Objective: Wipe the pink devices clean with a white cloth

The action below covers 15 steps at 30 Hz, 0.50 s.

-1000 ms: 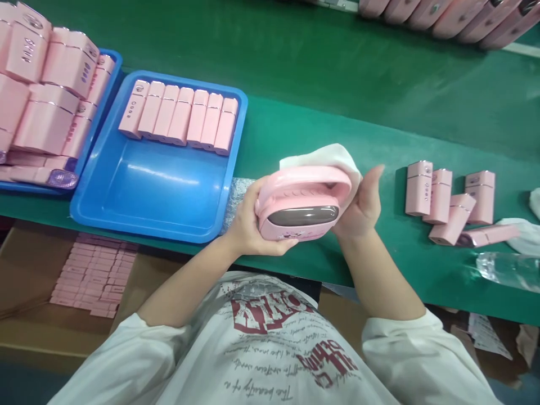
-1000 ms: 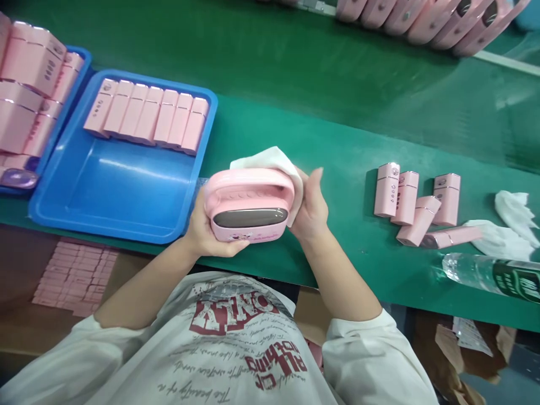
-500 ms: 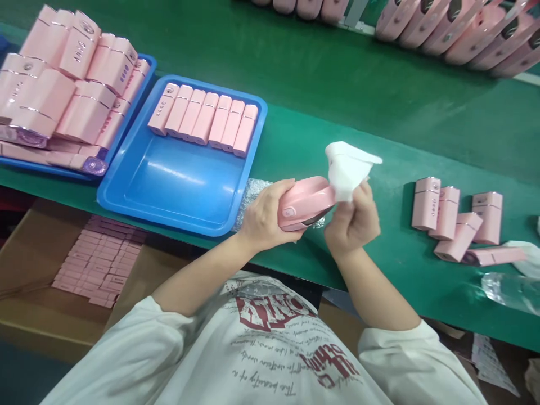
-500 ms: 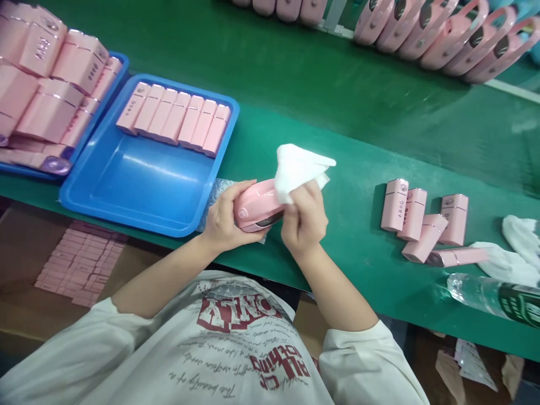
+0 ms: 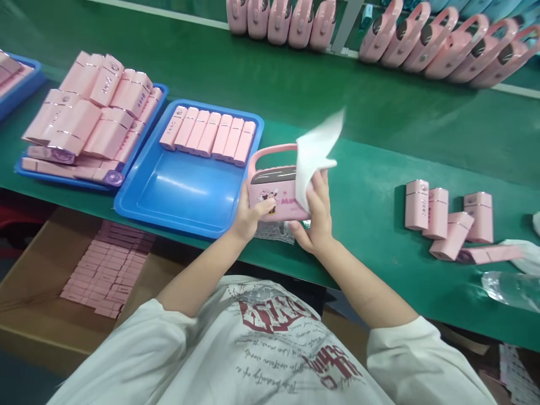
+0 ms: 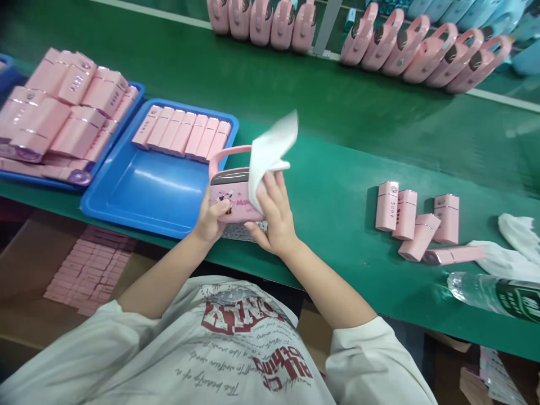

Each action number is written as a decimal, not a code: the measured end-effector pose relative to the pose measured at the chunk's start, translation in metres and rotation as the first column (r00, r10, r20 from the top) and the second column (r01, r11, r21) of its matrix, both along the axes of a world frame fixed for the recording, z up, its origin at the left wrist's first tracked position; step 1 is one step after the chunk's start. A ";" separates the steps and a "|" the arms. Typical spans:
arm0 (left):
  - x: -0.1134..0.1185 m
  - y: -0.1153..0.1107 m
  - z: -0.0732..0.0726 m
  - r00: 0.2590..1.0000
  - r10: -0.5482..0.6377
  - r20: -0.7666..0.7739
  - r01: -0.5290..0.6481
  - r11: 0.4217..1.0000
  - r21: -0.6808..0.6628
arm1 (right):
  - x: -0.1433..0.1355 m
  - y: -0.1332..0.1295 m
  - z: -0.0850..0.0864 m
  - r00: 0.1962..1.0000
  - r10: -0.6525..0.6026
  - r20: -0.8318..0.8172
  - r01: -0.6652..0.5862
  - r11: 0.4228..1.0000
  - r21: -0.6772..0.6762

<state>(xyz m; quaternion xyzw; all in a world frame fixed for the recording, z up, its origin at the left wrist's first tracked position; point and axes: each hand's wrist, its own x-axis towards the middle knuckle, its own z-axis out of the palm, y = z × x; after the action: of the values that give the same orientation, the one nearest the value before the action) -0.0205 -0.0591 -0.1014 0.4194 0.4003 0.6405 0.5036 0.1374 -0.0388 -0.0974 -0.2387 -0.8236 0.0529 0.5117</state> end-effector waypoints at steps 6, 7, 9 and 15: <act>0.011 -0.005 0.016 0.939 -0.103 0.328 0.209 0.929 -0.305 | 0.002 0.001 -0.002 0.999 -0.022 0.048 0.018 0.996 0.087; 0.015 -0.007 0.020 0.914 -0.091 0.396 0.247 0.899 -0.362 | 0.004 0.002 -0.001 0.999 -0.037 0.015 0.037 0.999 0.035; 0.025 -0.009 0.027 0.846 -0.039 0.532 0.316 0.839 -0.442 | 0.007 0.004 0.002 0.995 -0.071 -0.063 0.064 0.991 -0.116; 0.044 -0.007 0.046 0.705 0.052 0.708 0.454 0.734 -0.505 | 0.008 0.002 0.005 0.977 -0.136 -0.163 0.131 0.991 -0.039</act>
<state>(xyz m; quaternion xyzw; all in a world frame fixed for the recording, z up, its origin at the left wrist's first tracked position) 0.0236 -0.0660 -0.0559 -0.0022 0.3304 0.5045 0.7977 0.1452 -0.0364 -0.0925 -0.2955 -0.7597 0.0496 0.5771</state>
